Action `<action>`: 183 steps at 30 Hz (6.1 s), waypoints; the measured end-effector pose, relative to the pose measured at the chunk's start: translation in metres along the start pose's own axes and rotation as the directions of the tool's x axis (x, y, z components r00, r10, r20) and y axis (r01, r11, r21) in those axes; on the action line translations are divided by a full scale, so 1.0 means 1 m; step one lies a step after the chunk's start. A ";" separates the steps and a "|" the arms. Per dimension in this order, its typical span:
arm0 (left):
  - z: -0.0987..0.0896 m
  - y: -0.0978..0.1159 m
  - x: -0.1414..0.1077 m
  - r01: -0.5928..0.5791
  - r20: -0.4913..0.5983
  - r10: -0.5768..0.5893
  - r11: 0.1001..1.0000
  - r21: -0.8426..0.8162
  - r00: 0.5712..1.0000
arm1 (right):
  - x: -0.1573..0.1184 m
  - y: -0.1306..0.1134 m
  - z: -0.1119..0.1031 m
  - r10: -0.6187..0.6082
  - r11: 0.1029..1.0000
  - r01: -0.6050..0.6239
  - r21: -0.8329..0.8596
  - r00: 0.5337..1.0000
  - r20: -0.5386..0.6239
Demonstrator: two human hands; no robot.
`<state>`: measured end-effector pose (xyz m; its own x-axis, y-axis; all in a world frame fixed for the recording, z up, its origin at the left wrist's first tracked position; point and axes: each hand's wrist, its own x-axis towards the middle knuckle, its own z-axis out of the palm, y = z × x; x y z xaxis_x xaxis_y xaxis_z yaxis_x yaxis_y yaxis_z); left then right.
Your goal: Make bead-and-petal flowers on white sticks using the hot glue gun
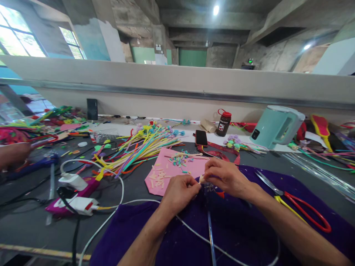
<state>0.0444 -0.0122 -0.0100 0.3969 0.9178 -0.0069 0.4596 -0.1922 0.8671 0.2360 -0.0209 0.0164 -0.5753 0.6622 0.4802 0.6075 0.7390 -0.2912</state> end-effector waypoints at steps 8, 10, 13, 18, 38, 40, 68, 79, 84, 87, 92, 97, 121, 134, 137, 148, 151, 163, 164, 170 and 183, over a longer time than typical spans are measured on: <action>0.001 -0.001 0.000 -0.025 -0.026 0.026 0.999 0.041 0.999 | -0.001 0.000 0.004 0.002 1.000 -0.002 0.002 1.000 0.012; 0.001 0.000 0.000 -0.026 -0.026 0.027 0.999 0.043 0.999 | -0.001 0.000 0.005 0.007 1.000 -0.007 0.002 1.000 0.017; 0.001 0.000 0.000 -0.035 -0.021 0.036 0.998 0.048 0.999 | -0.001 0.000 0.006 0.009 1.000 -0.008 -0.006 1.000 0.027; 0.001 0.000 0.000 -0.039 -0.028 0.040 0.998 0.046 0.999 | -0.001 0.001 0.009 0.010 0.999 -0.008 -0.043 0.999 0.033; 0.001 -0.002 -0.001 -0.060 0.006 0.059 0.996 0.070 0.998 | 0.000 0.000 -0.003 0.014 0.998 -0.022 0.063 0.992 0.126; 0.001 -0.003 -0.001 -0.061 0.010 0.060 0.996 0.072 0.998 | 0.000 0.001 -0.002 0.020 0.998 -0.028 0.065 0.992 0.126; -0.001 0.004 -0.003 -0.041 0.022 0.040 0.998 0.048 0.999 | 0.001 -0.004 0.006 0.032 0.999 -0.032 -0.019 0.999 0.031; -0.001 0.001 -0.003 -0.011 0.034 0.013 0.999 -0.046 0.999 | 0.000 -0.003 0.009 0.001 1.000 -0.001 -0.012 1.000 -0.024; -0.001 0.001 -0.002 -0.009 0.048 0.013 0.996 -0.084 0.999 | 0.000 -0.001 0.013 0.012 1.000 -0.012 -0.017 1.000 -0.029; -0.001 0.001 -0.002 -0.009 0.048 0.014 0.995 -0.096 0.999 | 0.000 -0.001 0.013 0.004 1.000 -0.005 -0.019 1.000 -0.030; -0.001 0.001 -0.002 -0.001 0.042 0.006 0.994 -0.113 0.999 | -0.001 0.000 0.014 -0.017 1.000 0.016 -0.019 0.999 -0.043; -0.001 -0.001 -0.002 0.019 0.060 -0.011 0.991 -0.132 0.998 | 0.000 0.000 0.016 -0.008 1.000 0.008 -0.021 0.999 -0.036; -0.012 0.000 0.001 0.262 0.275 -0.107 0.734 -0.626 0.956 | 0.002 0.001 0.002 0.296 0.777 -0.229 0.586 0.955 -0.020; -0.005 -0.001 0.001 0.160 0.195 -0.072 0.856 -0.491 0.978 | 0.001 -0.004 0.016 0.323 0.758 -0.319 0.570 0.942 0.097; -0.005 -0.001 0.001 0.115 0.175 -0.039 0.887 -0.447 0.984 | 0.001 -0.004 0.016 0.328 0.739 -0.339 0.582 0.936 0.129; -0.001 0.002 -0.001 0.103 0.081 -0.081 0.937 -0.333 0.993 | -0.001 0.004 0.023 0.284 0.662 -0.326 0.675 0.942 0.177; 0.001 0.000 -0.001 0.067 0.048 -0.055 0.947 -0.313 0.997 | -0.001 0.004 0.024 0.294 0.652 -0.331 0.682 0.940 0.175; 0.004 -0.007 -0.003 -0.137 -0.130 0.117 0.979 -0.152 0.985 | -0.002 0.008 0.028 0.321 0.658 -0.335 0.674 0.935 0.152; 0.004 -0.007 -0.004 -0.143 -0.138 0.124 0.981 -0.131 0.983 | -0.002 0.007 0.028 0.325 0.656 -0.338 0.675 0.933 0.153; 0.004 -0.004 -0.006 -0.176 -0.151 0.172 0.984 -0.019 0.974 | 0.001 0.004 0.026 0.341 0.622 -0.344 0.703 0.927 0.152; 0.000 0.002 -0.005 -0.254 -0.345 0.259 0.965 0.060 0.902 | 0.001 0.005 0.018 0.410 0.464 -0.371 0.805 0.895 0.176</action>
<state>0.0432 -0.0173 -0.0085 0.2029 0.8982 0.3899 0.3911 -0.4393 0.8087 0.2281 -0.0144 0.0010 -0.3624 0.9173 0.1648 0.0540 0.1971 -0.9789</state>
